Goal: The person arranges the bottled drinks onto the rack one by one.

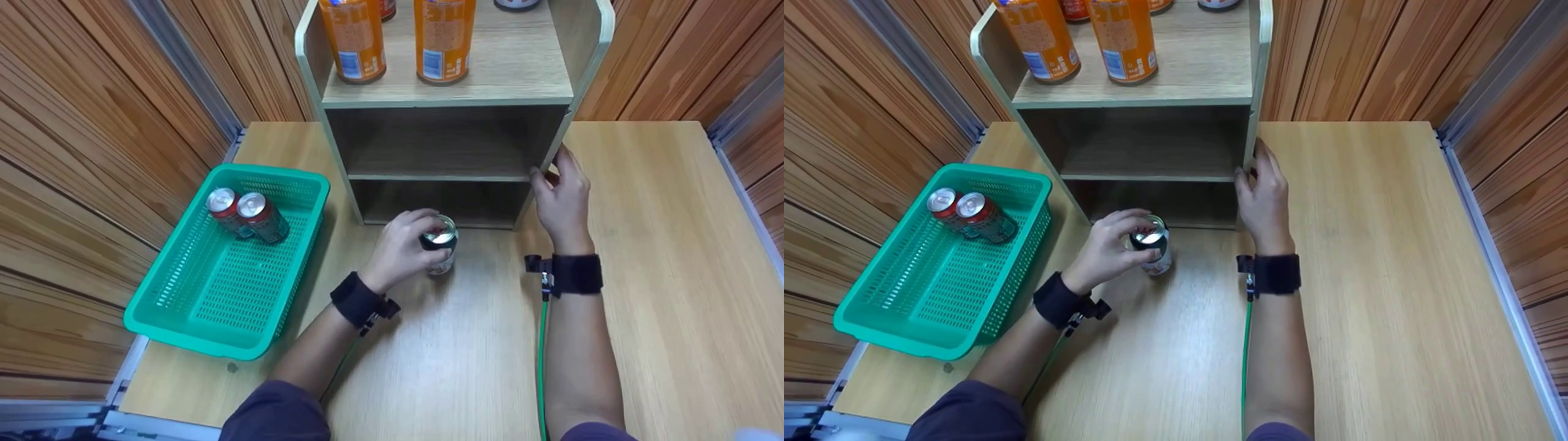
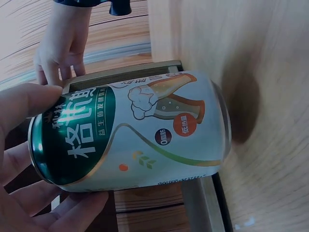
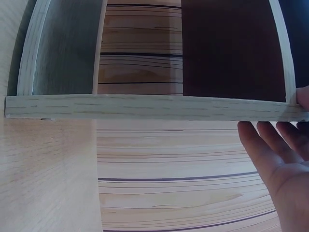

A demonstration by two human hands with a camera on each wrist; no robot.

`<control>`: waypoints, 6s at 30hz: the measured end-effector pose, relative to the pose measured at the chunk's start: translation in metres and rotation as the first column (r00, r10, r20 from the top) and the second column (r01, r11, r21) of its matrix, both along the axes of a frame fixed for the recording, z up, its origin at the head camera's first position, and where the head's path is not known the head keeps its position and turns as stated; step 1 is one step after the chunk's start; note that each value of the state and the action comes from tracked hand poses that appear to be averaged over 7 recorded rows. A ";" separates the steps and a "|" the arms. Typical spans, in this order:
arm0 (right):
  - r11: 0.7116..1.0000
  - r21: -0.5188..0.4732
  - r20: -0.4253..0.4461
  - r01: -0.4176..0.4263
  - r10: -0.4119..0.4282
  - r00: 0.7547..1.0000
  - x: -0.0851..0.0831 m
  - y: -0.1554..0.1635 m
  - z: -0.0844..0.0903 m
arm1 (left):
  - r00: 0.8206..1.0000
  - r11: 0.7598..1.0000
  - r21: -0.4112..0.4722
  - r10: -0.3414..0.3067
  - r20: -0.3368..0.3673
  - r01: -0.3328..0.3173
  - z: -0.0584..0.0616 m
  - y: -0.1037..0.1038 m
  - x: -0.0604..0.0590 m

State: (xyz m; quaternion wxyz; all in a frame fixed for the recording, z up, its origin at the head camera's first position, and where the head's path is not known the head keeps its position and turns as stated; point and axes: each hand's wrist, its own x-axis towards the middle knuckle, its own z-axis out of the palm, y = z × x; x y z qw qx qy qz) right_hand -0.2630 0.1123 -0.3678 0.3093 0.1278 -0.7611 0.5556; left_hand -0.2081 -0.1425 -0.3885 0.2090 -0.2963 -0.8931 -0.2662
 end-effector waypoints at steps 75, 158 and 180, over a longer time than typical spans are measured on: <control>0.886 0.306 -0.195 -0.347 0.416 0.888 0.066 -0.001 0.046 | 0.881 0.779 0.583 0.421 -0.215 -0.230 0.084 -0.060 -0.035; 0.680 0.564 0.159 -0.470 0.469 0.869 0.048 -0.012 0.043 | 0.926 0.795 0.563 0.356 -0.129 -0.227 0.085 -0.056 -0.028; 0.597 0.694 0.075 -0.402 0.496 0.865 0.083 0.016 0.191 | 0.943 0.787 0.576 0.324 -0.081 -0.221 0.086 -0.060 -0.029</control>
